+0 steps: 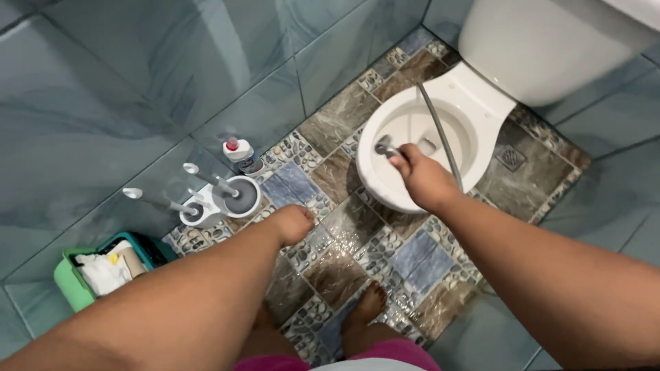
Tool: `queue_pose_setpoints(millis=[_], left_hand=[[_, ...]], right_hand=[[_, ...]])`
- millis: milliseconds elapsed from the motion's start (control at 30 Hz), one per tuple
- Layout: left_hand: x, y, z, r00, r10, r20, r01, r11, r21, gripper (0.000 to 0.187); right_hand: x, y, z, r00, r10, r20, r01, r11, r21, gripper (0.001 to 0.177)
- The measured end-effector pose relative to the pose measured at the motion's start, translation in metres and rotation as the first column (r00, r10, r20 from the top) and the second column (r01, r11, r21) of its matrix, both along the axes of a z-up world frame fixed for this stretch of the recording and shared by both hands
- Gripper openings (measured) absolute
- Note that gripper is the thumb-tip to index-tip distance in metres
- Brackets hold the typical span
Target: Connecting and tightening the hose for a handheld bidet sprayer next to a toilet.
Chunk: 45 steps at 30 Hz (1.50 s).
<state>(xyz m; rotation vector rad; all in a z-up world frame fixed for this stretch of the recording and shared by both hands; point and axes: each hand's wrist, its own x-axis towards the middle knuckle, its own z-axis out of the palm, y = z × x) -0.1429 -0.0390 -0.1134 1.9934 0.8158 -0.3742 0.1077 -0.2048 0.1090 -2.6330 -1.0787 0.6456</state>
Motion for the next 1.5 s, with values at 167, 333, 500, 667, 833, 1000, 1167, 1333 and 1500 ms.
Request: queue_pose_setpoints(millis=[167,333,500,667,833,1000,1167,1333,1500], left_hand=[[-0.03,-0.012,0.029,0.993,-0.107,0.043,0.109,0.994,-0.029,0.031],[-0.1,0.021,0.032,0.996,-0.085,-0.005,0.083,0.983,-0.162,0.029],[-0.172,0.08,-0.06,0.956,-0.293,0.023,0.288,0.949,0.13,0.025],[-0.229,0.092,-0.088,0.93,-0.359,-0.079,0.367,0.895,0.255,0.022],[-0.247,0.052,-0.139,0.872,-0.49,-0.009,0.466,0.823,0.325,0.022],[-0.261,0.031,-0.094,0.999,-0.017,0.037,0.021,0.994,-0.105,0.021],[-0.254,0.051,-0.159,0.873,-0.41,0.263,0.281,0.865,0.416,0.016],[-0.163,0.073,-0.057,0.804,-0.576,0.151,0.471,0.77,0.431,0.014],[-0.084,0.068,0.053,0.926,0.376,0.038,-0.273,0.735,-0.621,0.02]], right_hand=[[-0.059,-0.01,-0.035,0.948,0.296,-0.113,-0.301,0.953,-0.032,0.057],[-0.117,-0.027,-0.053,0.895,0.419,-0.152,-0.441,0.778,-0.449,0.059],[-0.156,-0.008,-0.06,0.9,0.425,-0.099,-0.349,0.564,-0.749,0.056],[-0.185,0.033,-0.045,0.913,0.408,-0.025,-0.273,0.563,-0.78,0.048],[-0.161,0.036,-0.04,0.857,0.512,-0.066,-0.288,0.368,-0.884,0.049],[-0.175,0.054,-0.026,0.817,0.576,0.021,-0.224,0.351,-0.909,0.046],[-0.206,0.077,-0.02,0.874,0.473,0.109,-0.175,0.515,-0.839,0.052],[-0.197,0.073,-0.01,0.89,0.435,0.139,-0.161,0.584,-0.796,0.051],[-0.17,0.041,0.008,0.916,0.367,0.162,-0.11,0.618,-0.779,0.054]])
